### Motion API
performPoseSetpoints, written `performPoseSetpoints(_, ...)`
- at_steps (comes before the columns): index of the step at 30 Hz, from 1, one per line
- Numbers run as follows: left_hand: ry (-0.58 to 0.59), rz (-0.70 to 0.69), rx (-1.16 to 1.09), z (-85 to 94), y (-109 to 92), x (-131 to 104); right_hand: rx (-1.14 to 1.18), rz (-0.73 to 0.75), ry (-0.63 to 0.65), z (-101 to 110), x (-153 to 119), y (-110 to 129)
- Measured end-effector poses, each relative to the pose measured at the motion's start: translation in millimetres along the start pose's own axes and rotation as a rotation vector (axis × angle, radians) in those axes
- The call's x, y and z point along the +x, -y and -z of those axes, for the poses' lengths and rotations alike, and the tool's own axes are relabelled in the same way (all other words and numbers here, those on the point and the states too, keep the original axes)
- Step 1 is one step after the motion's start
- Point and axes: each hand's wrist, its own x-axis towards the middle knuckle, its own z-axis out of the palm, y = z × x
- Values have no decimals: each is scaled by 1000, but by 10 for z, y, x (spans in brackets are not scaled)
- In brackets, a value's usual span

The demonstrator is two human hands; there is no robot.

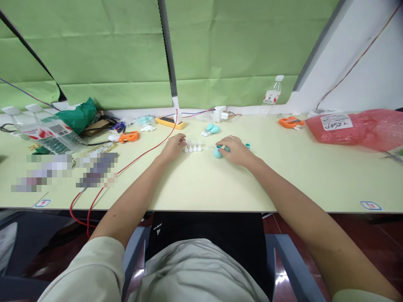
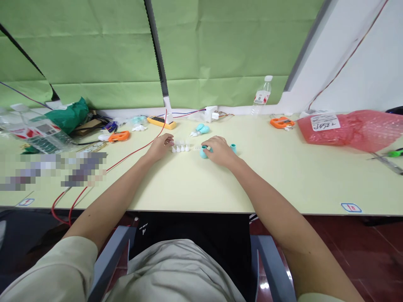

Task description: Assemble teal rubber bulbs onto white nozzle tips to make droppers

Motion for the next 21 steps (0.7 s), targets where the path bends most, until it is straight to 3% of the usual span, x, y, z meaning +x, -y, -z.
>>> performPoseSetpoints(7,-13,15,24,-3,24,7,-4,9,-6,18,-13,9)
performPoseSetpoints(14,-129,21,24,106,26,-57,83,8,-155,206,-5,81)
performPoseSetpoints(18,-173,63,-2,125,10,-62,123,-27,-253,391,154,-11)
performPoseSetpoints(21,-199,62,-6,97,-21,-45,58,-58,-192,442,417,-160)
